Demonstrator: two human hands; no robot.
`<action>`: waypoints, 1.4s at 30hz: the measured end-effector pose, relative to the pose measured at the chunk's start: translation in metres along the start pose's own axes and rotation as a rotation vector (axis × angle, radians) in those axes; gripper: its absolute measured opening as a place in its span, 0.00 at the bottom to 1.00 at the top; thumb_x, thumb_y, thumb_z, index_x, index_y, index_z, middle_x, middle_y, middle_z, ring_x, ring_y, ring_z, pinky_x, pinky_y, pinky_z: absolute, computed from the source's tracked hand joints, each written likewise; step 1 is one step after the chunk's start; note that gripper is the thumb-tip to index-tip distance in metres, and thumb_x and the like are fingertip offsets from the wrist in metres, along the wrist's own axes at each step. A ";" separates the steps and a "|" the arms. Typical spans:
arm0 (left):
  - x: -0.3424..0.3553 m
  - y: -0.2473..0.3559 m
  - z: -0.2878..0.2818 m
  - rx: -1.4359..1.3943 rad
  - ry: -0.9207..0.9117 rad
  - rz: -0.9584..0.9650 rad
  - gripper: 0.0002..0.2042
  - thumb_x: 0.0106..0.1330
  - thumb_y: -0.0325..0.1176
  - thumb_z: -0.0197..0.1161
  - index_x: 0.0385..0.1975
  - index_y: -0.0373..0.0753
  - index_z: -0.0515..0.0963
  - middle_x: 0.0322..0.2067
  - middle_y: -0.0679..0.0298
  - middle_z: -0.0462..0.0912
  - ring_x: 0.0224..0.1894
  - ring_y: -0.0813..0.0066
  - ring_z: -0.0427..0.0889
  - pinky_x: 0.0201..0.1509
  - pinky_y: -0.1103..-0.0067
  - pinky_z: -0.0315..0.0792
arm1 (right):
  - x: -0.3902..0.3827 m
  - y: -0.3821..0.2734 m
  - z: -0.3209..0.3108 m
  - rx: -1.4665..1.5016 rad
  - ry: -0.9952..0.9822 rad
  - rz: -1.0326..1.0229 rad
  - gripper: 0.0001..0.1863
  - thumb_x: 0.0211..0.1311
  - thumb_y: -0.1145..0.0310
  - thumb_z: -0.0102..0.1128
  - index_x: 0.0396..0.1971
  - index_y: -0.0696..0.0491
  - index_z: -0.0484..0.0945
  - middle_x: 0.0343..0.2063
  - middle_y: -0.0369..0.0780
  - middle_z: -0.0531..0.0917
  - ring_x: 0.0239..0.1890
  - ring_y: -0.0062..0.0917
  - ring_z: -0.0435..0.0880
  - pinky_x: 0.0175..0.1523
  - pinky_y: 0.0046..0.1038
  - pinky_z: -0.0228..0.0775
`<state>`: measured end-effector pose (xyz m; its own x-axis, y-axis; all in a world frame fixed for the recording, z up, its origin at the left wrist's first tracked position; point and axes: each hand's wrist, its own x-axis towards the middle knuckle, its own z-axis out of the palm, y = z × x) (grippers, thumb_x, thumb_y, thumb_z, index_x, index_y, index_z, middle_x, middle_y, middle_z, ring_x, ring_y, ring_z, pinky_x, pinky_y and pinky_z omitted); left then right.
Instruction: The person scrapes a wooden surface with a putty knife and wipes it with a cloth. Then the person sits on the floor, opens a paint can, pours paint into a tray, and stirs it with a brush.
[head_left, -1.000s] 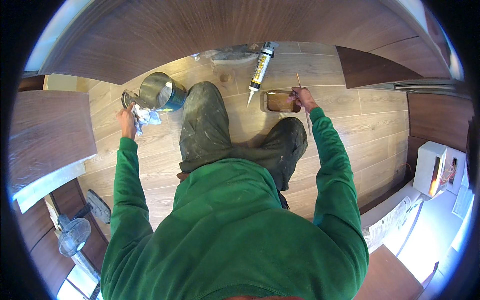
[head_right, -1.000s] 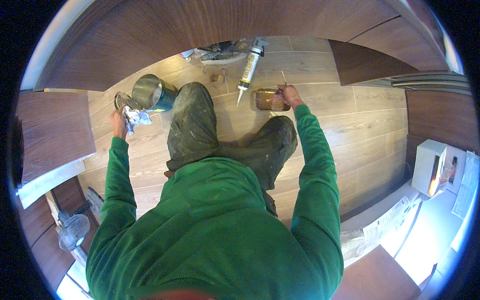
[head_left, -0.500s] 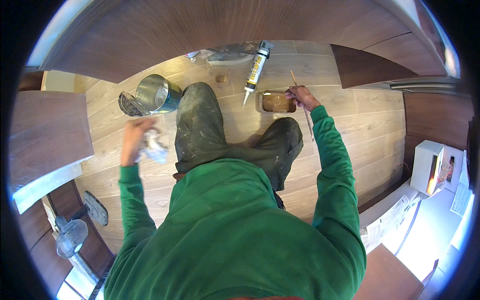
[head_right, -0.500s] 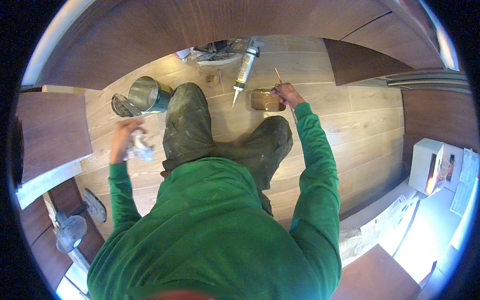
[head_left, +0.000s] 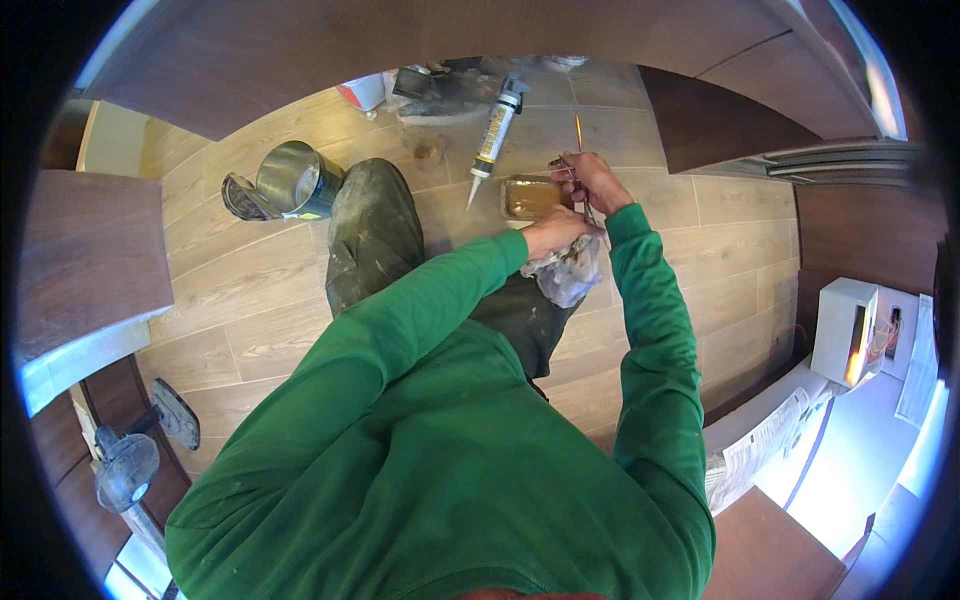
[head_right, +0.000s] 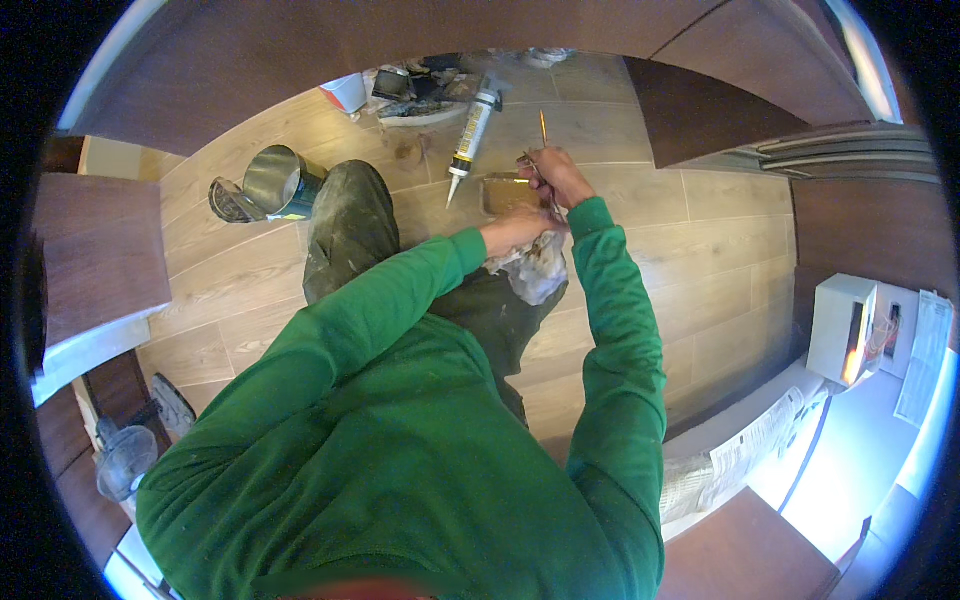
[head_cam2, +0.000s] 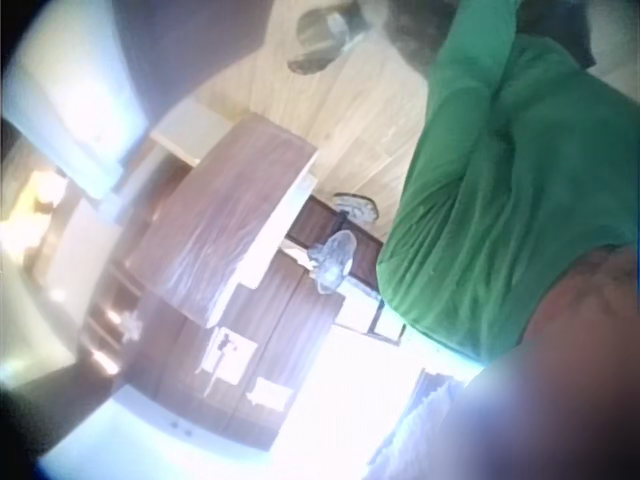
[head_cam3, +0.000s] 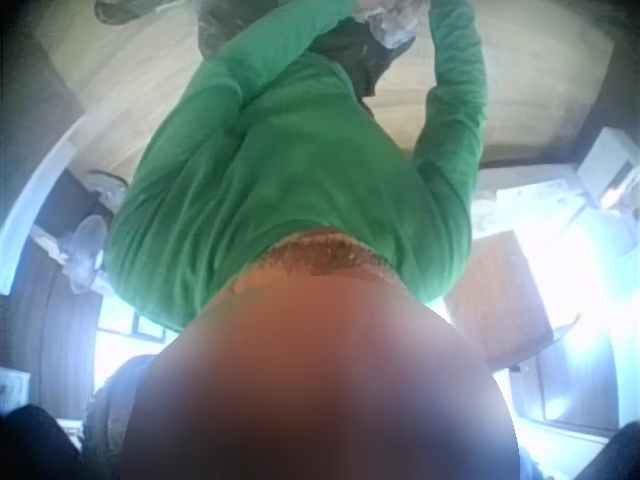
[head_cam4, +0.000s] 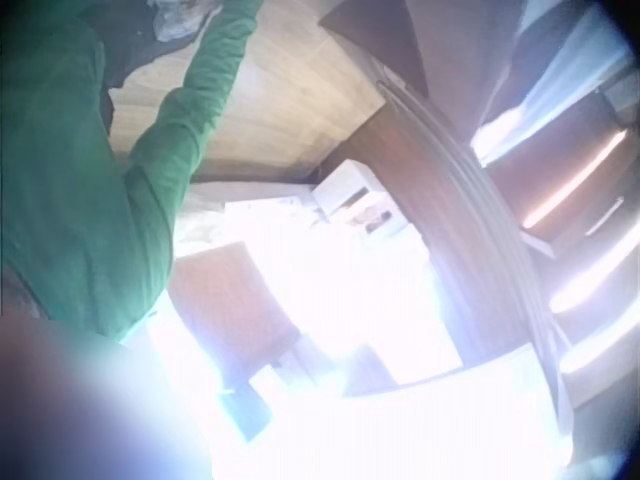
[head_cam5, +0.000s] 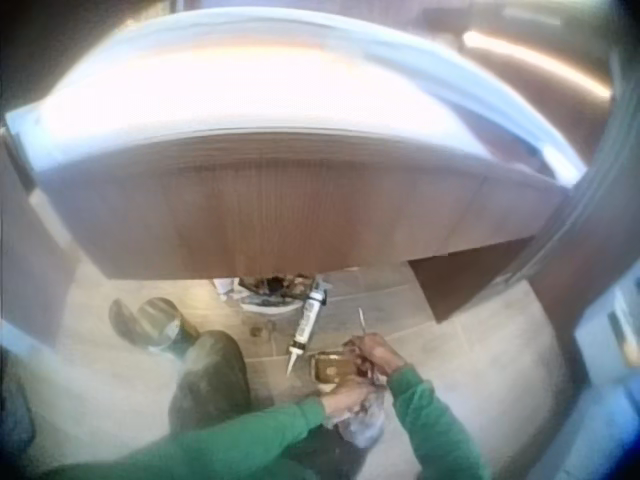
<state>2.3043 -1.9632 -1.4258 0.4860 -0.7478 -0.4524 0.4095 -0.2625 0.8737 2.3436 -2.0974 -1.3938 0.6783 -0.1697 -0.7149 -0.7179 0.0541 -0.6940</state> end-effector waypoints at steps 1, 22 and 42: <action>0.006 -0.005 0.002 -0.033 0.003 -0.027 0.17 0.59 0.43 0.69 0.36 0.33 0.86 0.35 0.60 0.86 0.37 0.70 0.80 0.42 0.74 0.73 | -0.002 0.001 0.000 0.013 -0.002 -0.010 0.17 0.72 0.61 0.46 0.42 0.60 0.75 0.29 0.40 0.80 0.18 0.18 0.69 0.19 0.22 0.56; -0.027 -0.030 -0.105 -0.638 0.131 -0.333 0.25 0.66 0.52 0.60 0.49 0.34 0.77 0.46 0.52 0.82 0.47 0.60 0.83 0.58 0.60 0.74 | -0.029 0.021 -0.028 -0.009 -0.056 -0.193 0.08 0.65 0.74 0.50 0.34 0.62 0.76 0.29 0.40 0.81 0.23 0.18 0.71 0.24 0.22 0.61; -0.066 0.045 -0.088 -0.716 0.017 0.106 0.13 0.61 0.24 0.65 0.45 0.30 0.78 0.40 0.56 0.85 0.39 0.67 0.85 0.43 0.70 0.80 | -0.095 -0.008 0.042 -0.515 0.194 -0.455 0.13 0.64 0.63 0.58 0.27 0.57 0.84 0.18 0.42 0.84 0.24 0.28 0.83 0.34 0.30 0.72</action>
<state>2.3583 -1.8720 -1.3717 0.5607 -0.7357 -0.3799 0.7622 0.2793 0.5840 2.2911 -2.0408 -1.3235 0.9223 -0.2395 -0.3032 -0.3858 -0.5268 -0.7574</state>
